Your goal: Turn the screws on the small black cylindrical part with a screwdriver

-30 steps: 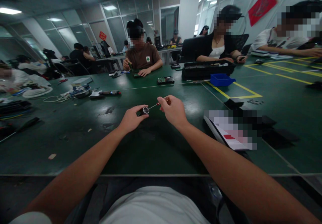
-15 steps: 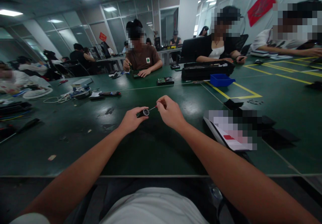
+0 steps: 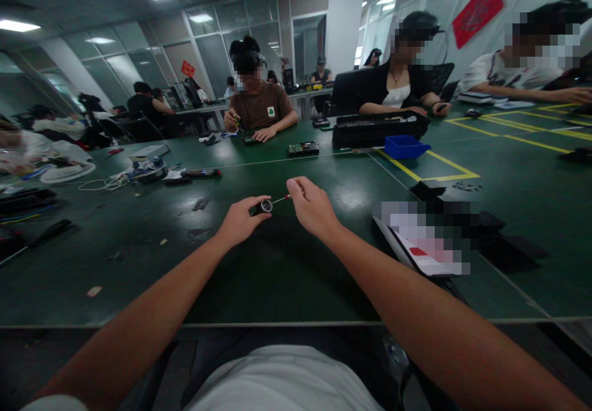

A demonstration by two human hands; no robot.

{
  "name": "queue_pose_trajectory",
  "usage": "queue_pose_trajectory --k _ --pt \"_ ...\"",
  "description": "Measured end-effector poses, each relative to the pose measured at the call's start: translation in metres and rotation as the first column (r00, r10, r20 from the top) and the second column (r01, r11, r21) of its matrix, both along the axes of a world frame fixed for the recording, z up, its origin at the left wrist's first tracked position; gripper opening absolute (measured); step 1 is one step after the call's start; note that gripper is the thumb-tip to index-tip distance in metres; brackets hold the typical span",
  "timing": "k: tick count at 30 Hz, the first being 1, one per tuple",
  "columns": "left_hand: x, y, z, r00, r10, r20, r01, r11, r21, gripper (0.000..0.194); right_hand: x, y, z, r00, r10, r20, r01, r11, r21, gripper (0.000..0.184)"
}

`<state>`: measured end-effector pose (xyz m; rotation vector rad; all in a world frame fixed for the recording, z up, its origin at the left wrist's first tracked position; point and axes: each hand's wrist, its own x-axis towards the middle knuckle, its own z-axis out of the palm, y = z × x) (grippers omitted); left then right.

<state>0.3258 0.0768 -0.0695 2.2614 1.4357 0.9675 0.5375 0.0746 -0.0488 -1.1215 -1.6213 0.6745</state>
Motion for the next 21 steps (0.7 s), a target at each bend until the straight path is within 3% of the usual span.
queue_pose_trajectory --k 4,8,12,16,21 --pt "0.000 0.000 0.000 1.000 -0.006 0.007 0.007 1.000 -0.012 0.044 0.000 0.001 -0.002 1.000 -0.003 0.003 0.003 1.000 0.008 0.027" --pt "0.001 0.001 -0.001 1.000 0.006 0.025 -0.005 0.999 -0.039 0.044 -0.004 0.004 -0.005 0.985 -0.005 -0.173 0.000 1.000 -0.028 0.019" --pt "0.002 0.000 0.001 0.998 -0.041 0.046 0.040 0.999 0.023 0.044 -0.006 0.010 -0.005 0.890 -0.023 -0.455 -0.082 0.974 -0.211 0.017" --pt "0.003 0.001 0.007 0.994 -0.106 0.017 0.104 0.988 0.113 0.041 -0.002 0.016 -0.005 0.773 -0.151 -0.616 -0.184 0.876 -0.446 0.023" --pt "0.001 0.002 0.008 0.998 -0.056 0.017 0.055 0.994 0.098 0.041 -0.003 0.013 -0.004 0.843 -0.143 -0.519 -0.011 0.959 -0.282 0.017"
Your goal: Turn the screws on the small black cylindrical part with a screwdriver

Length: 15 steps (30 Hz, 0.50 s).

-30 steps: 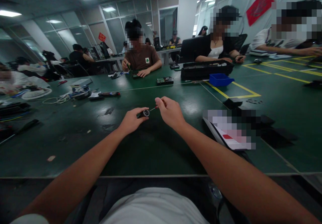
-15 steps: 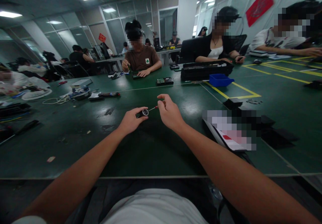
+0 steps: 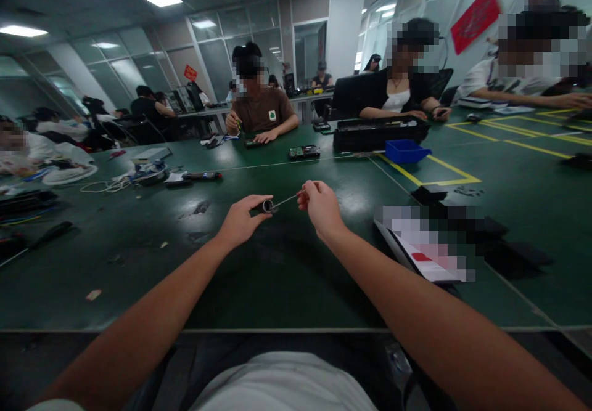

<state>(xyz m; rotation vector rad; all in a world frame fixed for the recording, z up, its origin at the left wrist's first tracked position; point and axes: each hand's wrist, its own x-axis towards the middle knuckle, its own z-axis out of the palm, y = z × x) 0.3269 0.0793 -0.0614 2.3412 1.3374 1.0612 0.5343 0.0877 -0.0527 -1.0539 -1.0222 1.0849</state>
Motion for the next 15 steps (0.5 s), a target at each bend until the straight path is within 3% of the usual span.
queue_pose_trajectory --k 8,15 --pt "-0.0019 0.0020 -0.0061 0.999 0.037 -0.028 -0.039 0.996 -0.080 0.045 -0.0010 -0.0025 -0.0036 0.969 -0.074 0.237 0.040 0.988 0.148 0.019" --pt "0.0005 -0.0044 0.0029 0.992 0.127 0.016 -0.122 0.975 -0.187 0.037 0.0019 -0.0089 0.0060 0.971 -0.136 0.199 0.091 0.971 0.221 0.017"
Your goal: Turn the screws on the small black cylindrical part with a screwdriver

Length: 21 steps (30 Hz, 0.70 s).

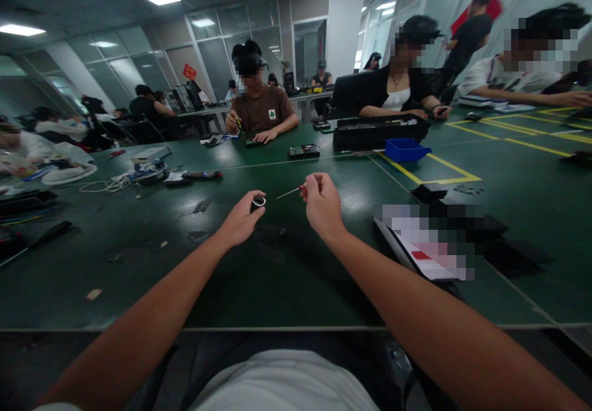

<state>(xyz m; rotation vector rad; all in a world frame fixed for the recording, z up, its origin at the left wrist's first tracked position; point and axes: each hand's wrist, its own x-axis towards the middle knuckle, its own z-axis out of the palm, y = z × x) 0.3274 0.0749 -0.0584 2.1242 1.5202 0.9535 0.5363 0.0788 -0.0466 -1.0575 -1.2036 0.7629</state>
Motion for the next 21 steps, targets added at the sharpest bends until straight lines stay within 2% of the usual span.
queue_pose_trajectory --k 3,5,9,12,16,18,21 --pt "0.002 -0.005 0.001 0.999 -0.015 -0.052 0.014 1.000 -0.026 0.031 -0.001 -0.002 0.002 1.000 -0.008 -0.012 0.008 1.000 0.025 0.016" --pt "0.005 -0.007 -0.002 0.980 -0.085 -0.181 0.082 0.996 -0.023 0.029 -0.001 -0.002 0.002 1.000 -0.016 -0.016 0.017 0.999 0.036 0.017" --pt "0.015 -0.007 -0.010 0.857 -0.230 -0.461 0.227 0.972 -0.062 0.031 -0.001 -0.002 0.002 1.000 -0.018 -0.012 0.018 0.999 0.034 0.016" --pt "0.023 -0.007 -0.013 0.791 -0.267 -0.550 0.268 0.960 -0.079 0.035 -0.001 0.000 0.001 1.000 -0.014 -0.028 0.015 0.999 0.045 0.017" --pt "0.024 -0.005 -0.012 0.782 -0.278 -0.559 0.267 0.958 -0.102 0.033 -0.002 0.001 -0.001 0.999 0.002 -0.043 0.001 0.998 0.063 0.018" --pt "0.020 -0.003 -0.011 0.825 -0.270 -0.497 0.249 0.962 -0.109 0.031 -0.001 0.002 -0.001 0.999 0.005 -0.041 -0.003 0.998 0.067 0.018" --pt "0.009 0.001 -0.007 0.924 -0.208 -0.321 0.182 0.977 -0.111 0.028 -0.001 0.002 0.000 0.999 0.006 -0.043 -0.004 0.998 0.068 0.017"
